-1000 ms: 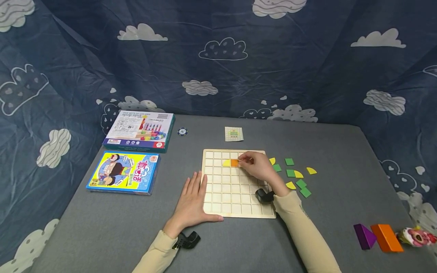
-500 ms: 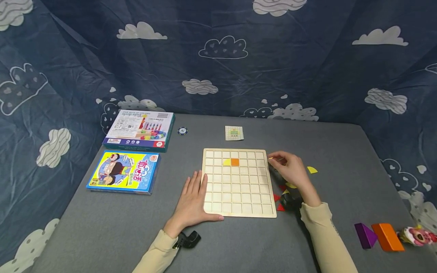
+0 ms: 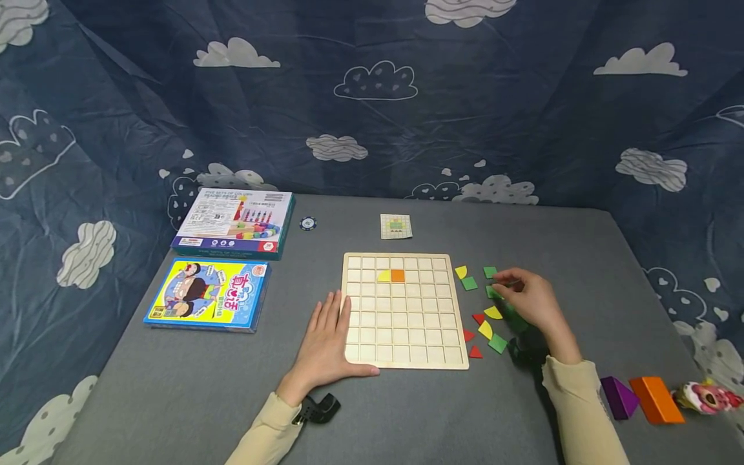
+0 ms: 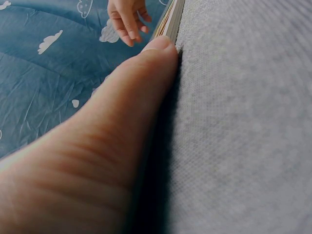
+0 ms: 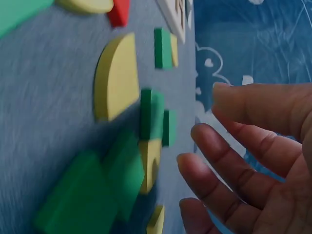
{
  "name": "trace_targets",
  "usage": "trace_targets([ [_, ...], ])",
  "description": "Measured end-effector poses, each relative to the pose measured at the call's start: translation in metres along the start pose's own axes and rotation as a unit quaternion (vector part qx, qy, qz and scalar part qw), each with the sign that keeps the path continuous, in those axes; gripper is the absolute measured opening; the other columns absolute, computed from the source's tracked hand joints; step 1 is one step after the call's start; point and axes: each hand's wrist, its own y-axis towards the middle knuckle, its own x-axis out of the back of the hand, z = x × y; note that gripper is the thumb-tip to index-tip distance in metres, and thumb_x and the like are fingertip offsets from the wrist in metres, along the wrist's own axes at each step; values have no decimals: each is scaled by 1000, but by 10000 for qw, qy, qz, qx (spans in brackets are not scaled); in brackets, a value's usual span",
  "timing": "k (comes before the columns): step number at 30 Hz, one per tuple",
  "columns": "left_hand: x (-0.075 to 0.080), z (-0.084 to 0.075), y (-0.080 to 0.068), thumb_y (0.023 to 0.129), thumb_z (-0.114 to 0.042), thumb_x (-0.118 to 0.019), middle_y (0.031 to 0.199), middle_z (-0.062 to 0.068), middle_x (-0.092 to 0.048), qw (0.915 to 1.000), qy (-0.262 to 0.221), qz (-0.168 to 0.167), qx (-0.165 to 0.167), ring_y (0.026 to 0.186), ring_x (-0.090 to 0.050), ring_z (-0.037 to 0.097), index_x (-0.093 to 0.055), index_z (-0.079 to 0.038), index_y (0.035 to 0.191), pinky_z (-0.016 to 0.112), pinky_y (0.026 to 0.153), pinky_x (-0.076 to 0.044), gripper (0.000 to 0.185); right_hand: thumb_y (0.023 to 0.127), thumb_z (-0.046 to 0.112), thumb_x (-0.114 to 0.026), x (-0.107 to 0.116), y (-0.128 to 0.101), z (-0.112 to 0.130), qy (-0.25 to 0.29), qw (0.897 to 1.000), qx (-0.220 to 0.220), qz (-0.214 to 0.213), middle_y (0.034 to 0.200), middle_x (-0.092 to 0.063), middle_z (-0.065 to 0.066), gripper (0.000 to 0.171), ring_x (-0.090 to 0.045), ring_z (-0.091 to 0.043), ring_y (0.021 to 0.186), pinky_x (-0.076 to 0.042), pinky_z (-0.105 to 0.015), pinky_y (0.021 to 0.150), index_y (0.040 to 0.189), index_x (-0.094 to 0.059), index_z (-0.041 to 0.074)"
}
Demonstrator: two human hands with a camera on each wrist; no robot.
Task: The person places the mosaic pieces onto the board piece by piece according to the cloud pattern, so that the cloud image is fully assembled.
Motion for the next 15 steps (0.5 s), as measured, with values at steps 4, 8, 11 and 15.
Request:
trace_targets([
  [4, 0, 0, 0, 59, -80, -65, 153, 26, -13, 10000, -2, -27, -30, 141, -8, 37, -18, 5, 149, 50, 112, -8, 133, 88, 19, -69, 23, -10, 30, 85, 9993, -230, 284, 95, -65, -15, 23, -58, -27, 76, -44, -30, 52, 103, -67, 2],
  [8, 1, 0, 0, 59, -81, -64, 154, 25, -11, 10000, -13, 55, 24, 142, -5, 35, -17, 4, 149, 48, 112, -6, 133, 86, 11, -69, 34, -14, 41, 7, 9978, -378, 544, 98, -64, -20, 26, -58, -30, 79, -43, -33, 58, 107, -66, -3],
  [11, 1, 0, 0, 59, -81, -64, 154, 24, -11, 10000, 6, 85, 49, 142, -5, 34, -16, 4, 149, 47, 112, -5, 133, 86, 10, -69, 37, -15, 42, -121, 9966, -439, 689, 98, -64, -20, 27, -58, -29, 79, -42, -33, 59, 108, -65, -5],
  [15, 0, 0, 0, 58, -81, -65, 153, 25, -12, 10000, 22, 51, 22, 142, -6, 35, -17, 5, 149, 48, 112, -7, 133, 87, 11, -68, 37, -16, 40, -185, 9953, -510, 799, 97, -64, -20, 27, -58, -28, 78, -42, -33, 60, 107, -66, -5],
])
